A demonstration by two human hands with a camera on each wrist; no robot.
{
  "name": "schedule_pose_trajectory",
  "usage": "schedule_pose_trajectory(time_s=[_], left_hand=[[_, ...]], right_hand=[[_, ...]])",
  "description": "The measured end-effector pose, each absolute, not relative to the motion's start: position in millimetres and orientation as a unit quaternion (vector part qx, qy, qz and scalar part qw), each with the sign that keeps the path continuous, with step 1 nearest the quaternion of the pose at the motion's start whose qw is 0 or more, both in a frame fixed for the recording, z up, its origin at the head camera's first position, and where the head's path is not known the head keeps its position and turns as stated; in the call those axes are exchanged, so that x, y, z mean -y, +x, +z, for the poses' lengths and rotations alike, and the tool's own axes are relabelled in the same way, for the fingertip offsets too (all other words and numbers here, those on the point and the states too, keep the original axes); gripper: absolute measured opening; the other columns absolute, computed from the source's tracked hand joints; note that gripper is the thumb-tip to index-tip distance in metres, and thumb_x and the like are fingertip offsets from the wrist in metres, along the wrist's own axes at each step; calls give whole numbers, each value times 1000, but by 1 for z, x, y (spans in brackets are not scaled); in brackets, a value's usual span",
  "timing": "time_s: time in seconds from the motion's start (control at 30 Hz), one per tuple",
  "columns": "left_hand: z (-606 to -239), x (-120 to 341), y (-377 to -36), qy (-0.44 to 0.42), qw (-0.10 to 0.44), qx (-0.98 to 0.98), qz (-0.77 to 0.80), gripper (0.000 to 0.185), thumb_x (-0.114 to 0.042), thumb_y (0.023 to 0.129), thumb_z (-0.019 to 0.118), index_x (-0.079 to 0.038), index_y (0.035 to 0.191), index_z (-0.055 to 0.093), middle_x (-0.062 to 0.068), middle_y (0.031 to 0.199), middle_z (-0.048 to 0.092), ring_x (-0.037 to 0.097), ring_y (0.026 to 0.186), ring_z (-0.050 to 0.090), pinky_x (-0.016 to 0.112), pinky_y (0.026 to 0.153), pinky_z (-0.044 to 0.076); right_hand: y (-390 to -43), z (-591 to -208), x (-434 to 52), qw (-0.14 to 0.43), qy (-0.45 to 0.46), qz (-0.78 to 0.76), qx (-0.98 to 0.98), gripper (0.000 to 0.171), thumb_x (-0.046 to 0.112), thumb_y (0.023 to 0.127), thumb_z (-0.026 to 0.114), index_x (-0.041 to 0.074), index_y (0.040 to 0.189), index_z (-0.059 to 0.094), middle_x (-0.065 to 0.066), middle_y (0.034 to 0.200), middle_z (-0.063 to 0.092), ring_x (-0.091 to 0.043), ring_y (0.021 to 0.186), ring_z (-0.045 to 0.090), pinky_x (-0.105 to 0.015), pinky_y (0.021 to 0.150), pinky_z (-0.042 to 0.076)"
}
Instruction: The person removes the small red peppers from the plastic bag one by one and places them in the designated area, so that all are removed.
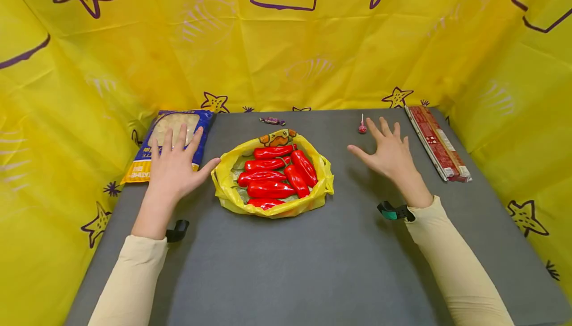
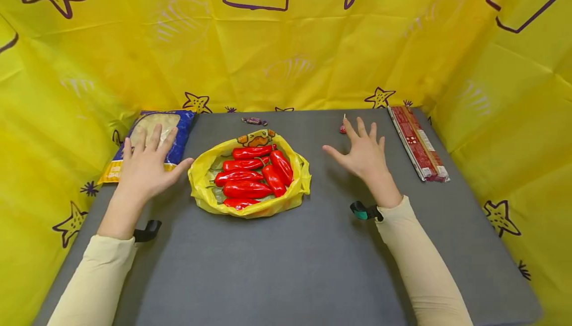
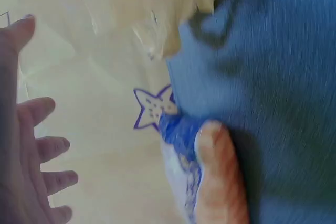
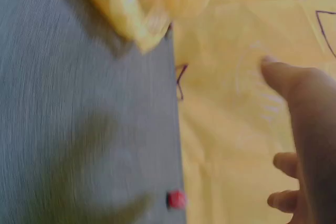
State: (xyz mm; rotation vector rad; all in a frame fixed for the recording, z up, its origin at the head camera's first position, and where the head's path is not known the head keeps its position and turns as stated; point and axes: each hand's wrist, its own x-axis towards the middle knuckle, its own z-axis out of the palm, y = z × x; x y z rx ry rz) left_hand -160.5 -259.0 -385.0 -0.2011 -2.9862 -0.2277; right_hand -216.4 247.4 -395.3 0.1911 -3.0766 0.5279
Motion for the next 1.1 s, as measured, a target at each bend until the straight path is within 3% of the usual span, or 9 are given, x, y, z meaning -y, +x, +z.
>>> schedule_pose_trajectory(time_s=[0.1, 0.27, 0.43, 0.53, 0.73, 0.83, 1.1], left_hand=[[-389, 256, -156, -80, 57, 985, -142, 91, -73, 100, 49, -26, 172, 18, 18, 177, 17, 53, 158, 16, 74, 124, 8], [-398, 248, -147, -122, 59, 957, -256, 80, -58, 103, 59, -26, 170, 28, 9, 176, 23, 49, 156, 27, 74, 121, 21], [-409, 242, -140, -174, 49, 932, -315, 73, -42, 103, 68, -28, 167, 37, 3, 175, 30, 45, 153, 31, 75, 118, 25], [-416, 240, -137, -190, 30, 931, -311, 73, -41, 101, 71, -27, 166, 39, 3, 174, 31, 44, 151, 33, 75, 116, 28], [-424, 238, -136, -197, -26, 932, -304, 81, -48, 98, 74, -26, 167, 38, 3, 176, 27, 42, 149, 40, 68, 119, 32], [-429, 238, -137, -188, -51, 932, -305, 86, -54, 96, 74, -30, 168, 35, 0, 177, 23, 42, 153, 36, 68, 119, 32], [-446, 233, -143, -148, -41, 934, -323, 91, -55, 95, 75, -27, 169, 30, 1, 178, 17, 46, 157, 28, 67, 125, 23]], right_hand=[[-215, -400, -237, 28, 73, 243, 967, 95, 74, 98, 53, 23, 171, 22, -22, 175, 19, -57, 157, 17, -80, 117, 22], [-216, -407, -214, 86, 106, 333, 933, 76, 59, 103, 59, 17, 164, 43, -18, 167, 42, -45, 149, 43, -67, 119, 34], [-214, -413, -185, 90, 152, 379, 908, 63, 47, 104, 65, 17, 158, 53, -15, 153, 57, -43, 118, 65, -57, 93, 57], [-213, -415, -170, 81, 176, 390, 900, 62, 41, 102, 70, 19, 157, 54, -14, 144, 61, -39, 109, 67, -51, 81, 60], [-215, -413, -144, 91, 225, 425, 872, 63, 28, 94, 81, 16, 153, 59, -14, 131, 67, -37, 95, 66, -51, 75, 58], [-216, -410, -132, 79, 239, 440, 862, 61, 23, 94, 83, 15, 150, 61, -16, 129, 68, -37, 90, 67, -49, 75, 58], [-225, -401, -102, 12, 233, 433, 870, 51, 24, 95, 81, 8, 141, 67, -19, 127, 71, -28, 84, 70, -34, 70, 56]])
